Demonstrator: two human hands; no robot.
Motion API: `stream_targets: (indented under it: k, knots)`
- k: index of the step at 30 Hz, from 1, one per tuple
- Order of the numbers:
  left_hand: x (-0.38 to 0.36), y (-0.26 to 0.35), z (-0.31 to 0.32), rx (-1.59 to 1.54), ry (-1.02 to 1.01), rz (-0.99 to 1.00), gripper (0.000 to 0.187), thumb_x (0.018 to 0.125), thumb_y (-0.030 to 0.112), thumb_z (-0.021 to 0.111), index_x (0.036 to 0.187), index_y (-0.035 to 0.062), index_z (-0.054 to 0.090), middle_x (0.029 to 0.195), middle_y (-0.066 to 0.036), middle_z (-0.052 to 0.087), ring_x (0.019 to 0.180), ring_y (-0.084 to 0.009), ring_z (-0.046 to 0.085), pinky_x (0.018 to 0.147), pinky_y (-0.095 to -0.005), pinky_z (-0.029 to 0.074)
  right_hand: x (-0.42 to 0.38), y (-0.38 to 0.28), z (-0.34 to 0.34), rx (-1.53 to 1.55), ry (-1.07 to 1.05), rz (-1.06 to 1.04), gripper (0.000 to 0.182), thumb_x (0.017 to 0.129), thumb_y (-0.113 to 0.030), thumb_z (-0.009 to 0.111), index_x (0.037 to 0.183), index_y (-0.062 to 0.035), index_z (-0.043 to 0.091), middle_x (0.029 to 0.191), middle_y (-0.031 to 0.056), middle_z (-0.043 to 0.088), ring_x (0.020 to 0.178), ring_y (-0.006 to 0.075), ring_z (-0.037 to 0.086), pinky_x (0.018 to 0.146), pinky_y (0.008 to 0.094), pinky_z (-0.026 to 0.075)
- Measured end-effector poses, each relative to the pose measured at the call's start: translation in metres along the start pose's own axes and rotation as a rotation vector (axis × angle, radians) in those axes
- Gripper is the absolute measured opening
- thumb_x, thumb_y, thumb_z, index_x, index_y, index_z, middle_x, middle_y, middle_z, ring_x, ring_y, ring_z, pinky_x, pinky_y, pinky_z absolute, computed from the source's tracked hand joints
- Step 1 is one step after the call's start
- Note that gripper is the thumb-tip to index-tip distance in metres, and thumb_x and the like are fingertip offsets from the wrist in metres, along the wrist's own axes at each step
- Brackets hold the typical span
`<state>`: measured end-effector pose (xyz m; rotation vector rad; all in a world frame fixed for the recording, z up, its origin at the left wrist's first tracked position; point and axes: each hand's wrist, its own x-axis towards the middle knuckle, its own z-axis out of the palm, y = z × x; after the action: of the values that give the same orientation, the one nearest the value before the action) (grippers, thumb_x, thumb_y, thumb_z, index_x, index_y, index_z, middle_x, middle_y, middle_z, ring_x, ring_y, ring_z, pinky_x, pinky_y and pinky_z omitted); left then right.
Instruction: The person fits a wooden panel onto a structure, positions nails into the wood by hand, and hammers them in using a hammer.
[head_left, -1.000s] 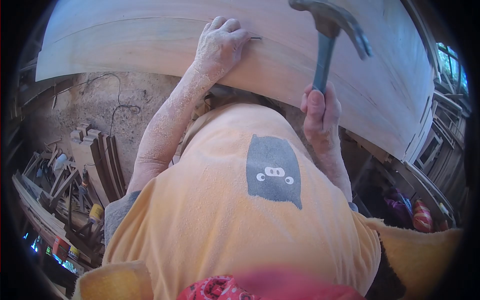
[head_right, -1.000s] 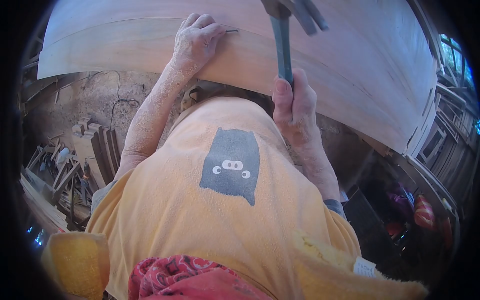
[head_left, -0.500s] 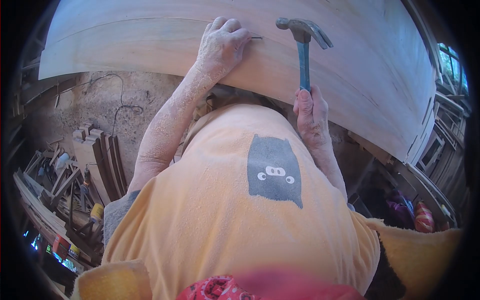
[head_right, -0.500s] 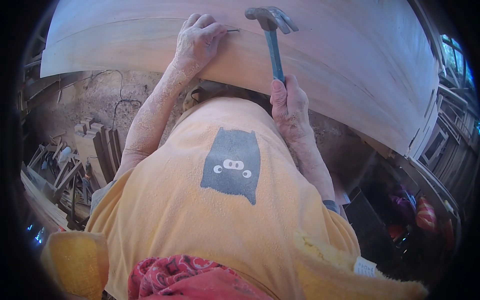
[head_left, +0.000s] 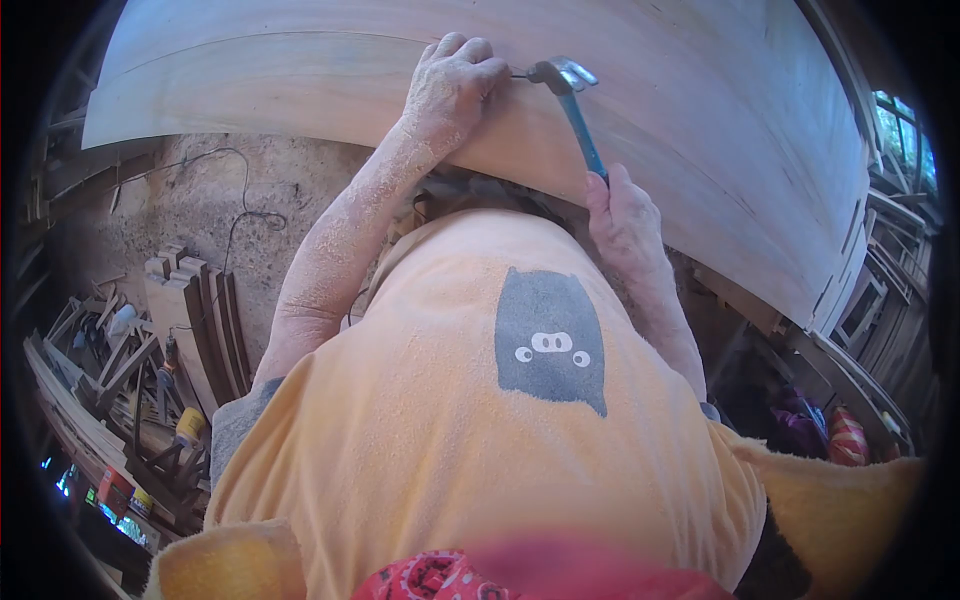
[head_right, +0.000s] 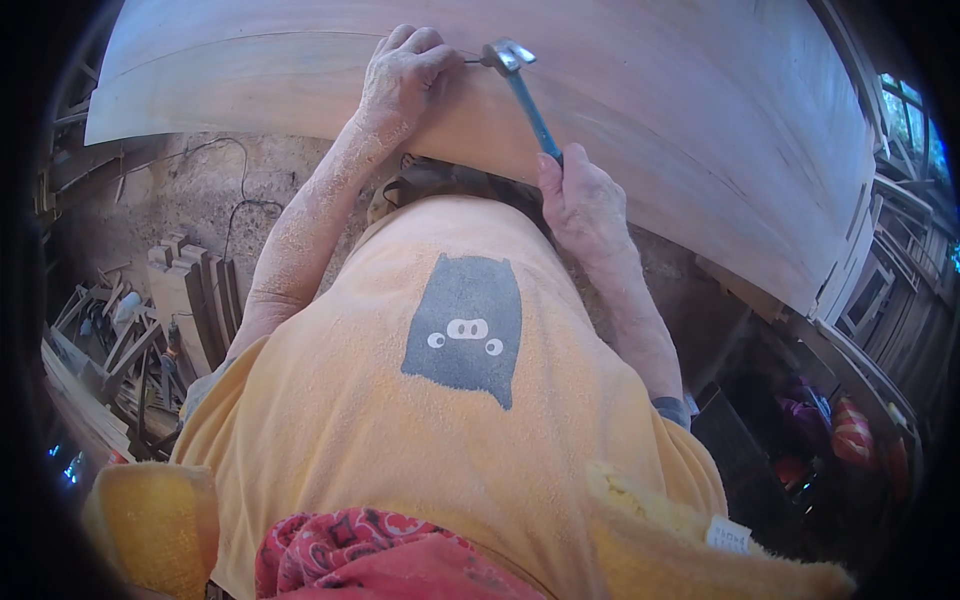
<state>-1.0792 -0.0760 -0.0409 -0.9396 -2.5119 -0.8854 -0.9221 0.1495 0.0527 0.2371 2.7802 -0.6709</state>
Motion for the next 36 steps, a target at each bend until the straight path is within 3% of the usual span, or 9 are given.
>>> stream_targets:
  k: [2,8,11,17,20,23,29,36]
  knots:
    - [0.001,-0.003,-0.003,0.01,0.005,-0.001,0.01,0.083,0.007,0.075,0.09,0.0149,0.074,0.092,-0.003,0.065,0.094,-0.029,0.063,0.084,-0.042,0.054,0.001,-0.005,-0.007,0.082,-0.004,0.057,0.034,0.11,-0.036,0.051,0.099,-0.0044,0.053,0.076,0.0223,0.064,0.076,0.0488,0.063,0.067,0.0518,0.05]
    - [0.0,-0.004,0.003,0.005,0.0,-0.018,0.009,0.081,0.011,0.076,0.089,0.0153,0.074,0.094,-0.003,0.066,0.097,-0.0288,0.064,0.086,-0.0422,0.054,-0.011,-0.012,-0.008,0.305,0.095,-0.008,0.039,0.11,-0.042,0.047,0.099,-0.0049,0.054,0.078,0.0229,0.064,0.078,0.0492,0.064,0.07,0.0535,0.049]
    - [-0.001,-0.002,0.003,0.002,0.002,-0.005,0.005,0.082,0.013,0.075,0.087,0.0146,0.073,0.093,-0.004,0.065,0.096,-0.0294,0.063,0.085,-0.0434,0.053,0.003,0.013,0.02,0.033,0.069,-0.048,0.04,0.11,-0.042,0.049,0.098,-0.0043,0.054,0.077,0.0219,0.064,0.073,0.0471,0.062,0.066,0.0495,0.049]
    - [-0.001,0.004,-0.005,0.024,-0.02,0.06,0.005,0.084,0.014,0.072,0.087,0.0105,0.07,0.09,-0.007,0.062,0.093,-0.031,0.061,0.082,-0.0445,0.05,0.008,0.011,0.013,0.47,0.092,0.195,0.046,0.109,-0.046,0.052,0.1,-0.0022,0.059,0.075,0.0158,0.062,0.069,0.0334,0.061,0.068,0.0459,0.049]
    - [-0.024,0.011,-0.018,-0.081,-0.031,0.053,0.008,0.083,0.009,0.073,0.089,0.0097,0.068,0.09,-0.008,0.061,0.091,-0.0315,0.06,0.083,-0.0444,0.049,0.013,0.031,0.021,0.442,0.135,0.219,0.046,0.107,-0.047,0.056,0.099,-0.0017,0.06,0.075,0.013,0.061,0.07,0.0266,0.059,0.069,0.0449,0.049]
    - [-0.056,0.013,-0.041,-0.108,0.005,-0.021,0.012,0.081,0.005,0.074,0.09,0.0099,0.068,0.09,-0.008,0.062,0.091,-0.0317,0.06,0.084,-0.0445,0.049,0.012,0.029,0.022,0.199,0.219,0.137,0.045,0.104,-0.047,0.061,0.098,-0.0017,0.061,0.074,0.0124,0.06,0.07,0.0252,0.059,0.068,0.0437,0.049]
    - [-0.108,-0.035,-0.096,0.097,0.124,-0.232,0.014,0.082,0.005,0.074,0.093,0.0128,0.07,0.092,-0.006,0.063,0.095,-0.0312,0.061,0.083,-0.0446,0.048,0.019,0.019,0.027,0.172,0.219,0.248,0.043,0.101,-0.044,0.066,0.095,-0.0022,0.062,0.074,0.0122,0.062,0.07,0.0266,0.061,0.069,0.0432,0.049]
    - [-0.105,-0.075,-0.119,0.202,0.247,-0.332,0.012,0.084,0.002,0.075,0.093,0.0094,0.071,0.087,-0.007,0.066,0.088,-0.0317,0.063,0.08,-0.0429,0.052,0.021,0.012,0.023,0.146,0.215,0.242,0.039,0.1,-0.04,0.067,0.093,-0.002,0.062,0.073,0.0137,0.063,0.071,0.029,0.064,0.07,0.0438,0.05]
